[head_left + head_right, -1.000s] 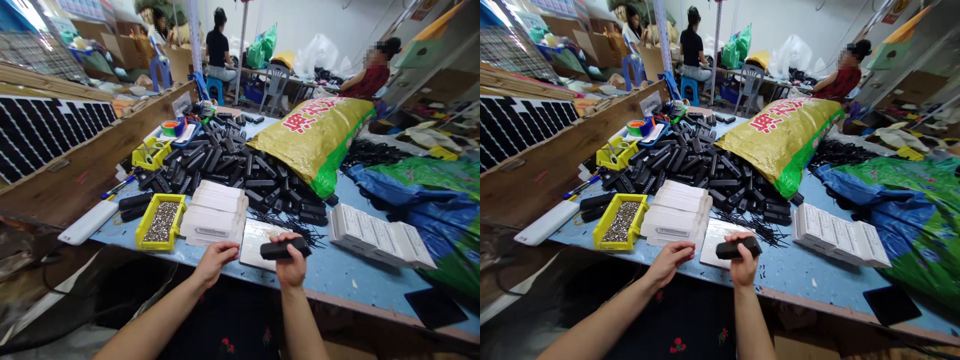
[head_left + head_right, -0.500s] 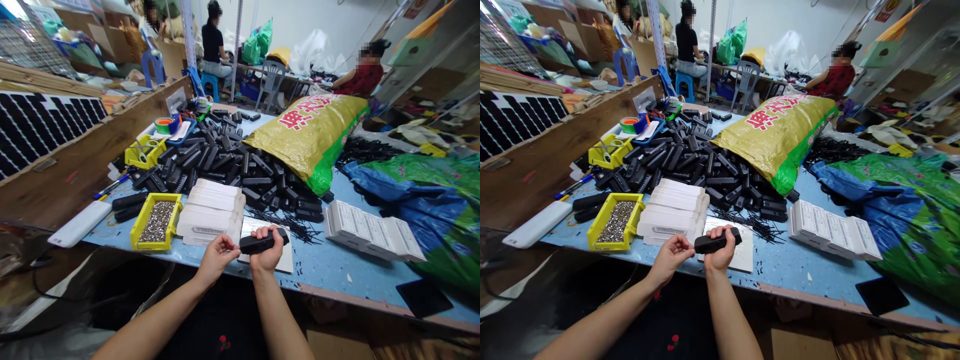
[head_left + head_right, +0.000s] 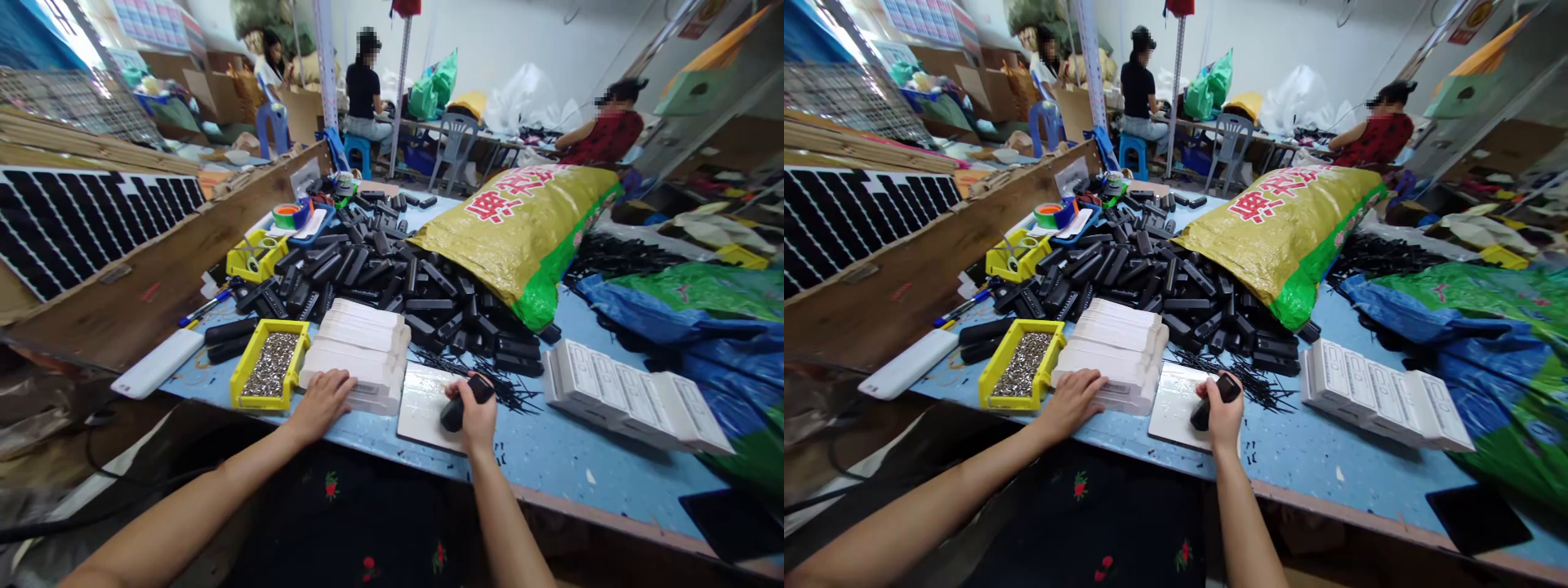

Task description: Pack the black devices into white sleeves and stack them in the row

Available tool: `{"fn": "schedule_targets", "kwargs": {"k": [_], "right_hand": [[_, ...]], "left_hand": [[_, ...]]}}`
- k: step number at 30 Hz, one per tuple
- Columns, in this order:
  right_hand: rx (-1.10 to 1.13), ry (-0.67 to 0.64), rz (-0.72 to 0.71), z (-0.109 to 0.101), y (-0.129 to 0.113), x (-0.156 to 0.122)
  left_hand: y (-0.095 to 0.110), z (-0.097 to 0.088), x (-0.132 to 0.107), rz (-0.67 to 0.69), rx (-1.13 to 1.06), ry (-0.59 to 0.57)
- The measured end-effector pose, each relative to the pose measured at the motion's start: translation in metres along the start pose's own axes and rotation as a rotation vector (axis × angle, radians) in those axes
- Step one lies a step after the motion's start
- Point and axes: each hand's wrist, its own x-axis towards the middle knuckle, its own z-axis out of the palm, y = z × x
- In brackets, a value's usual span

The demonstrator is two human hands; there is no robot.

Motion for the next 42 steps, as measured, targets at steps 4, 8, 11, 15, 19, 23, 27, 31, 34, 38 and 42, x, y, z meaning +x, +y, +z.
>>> {"fn": "schedule_targets", "kwargs": {"k": [4, 8, 11, 15, 19, 23, 27, 31, 34, 38, 42], "right_hand": [[-0.451, 0.12, -0.251, -0.004, -0.007, 0.002], [-0.398, -0.211, -0.617, 0.02, -0.047, -0.029], [-0.405, -0.4, -0.773, 0.043, -0.069, -0.053], [-0.439, -0.541, -0.766, 0.047, -0.073, -0.071], [-0.43, -0.678, -0.595, 0.035, -0.073, -0.074], [-0.191, -0.556, -0.38, 0.037, -0.072, -0.067], [0.261, -0.499, -0.058, 0.05, -0.058, -0.064], [0.286, -0.651, -0.051, 0.053, -0.055, -0.066], [0.21, -0.727, -0.236, 0.048, -0.063, -0.064], [0.178, -0.698, -0.159, 0.048, -0.068, -0.069], [0.004, -0.648, -0.396, 0.045, -0.065, -0.075]], "left_hand": [[0.017, -0.04, 0.011, 0.011, -0.232, -0.212], [0.037, -0.064, 0.016, -0.029, -0.882, -0.45], [0.05, -0.053, 0.013, -0.114, -1.12, -0.471], [0.05, -0.03, 0.001, -0.108, -1.23, -0.424], [0.038, -0.038, -0.008, -0.132, -0.965, -0.319], [0.044, -0.062, -0.006, 0.026, -0.774, -0.235], [0.062, -0.06, -0.005, 0.092, -0.799, -0.219], [0.076, -0.044, -0.003, 0.018, -0.849, -0.149], [0.081, -0.04, 0.002, -0.144, -0.846, -0.131], [0.086, -0.043, 0.008, -0.181, -0.815, -0.234], [0.081, -0.037, 0.011, -0.125, -0.899, -0.23]]}}
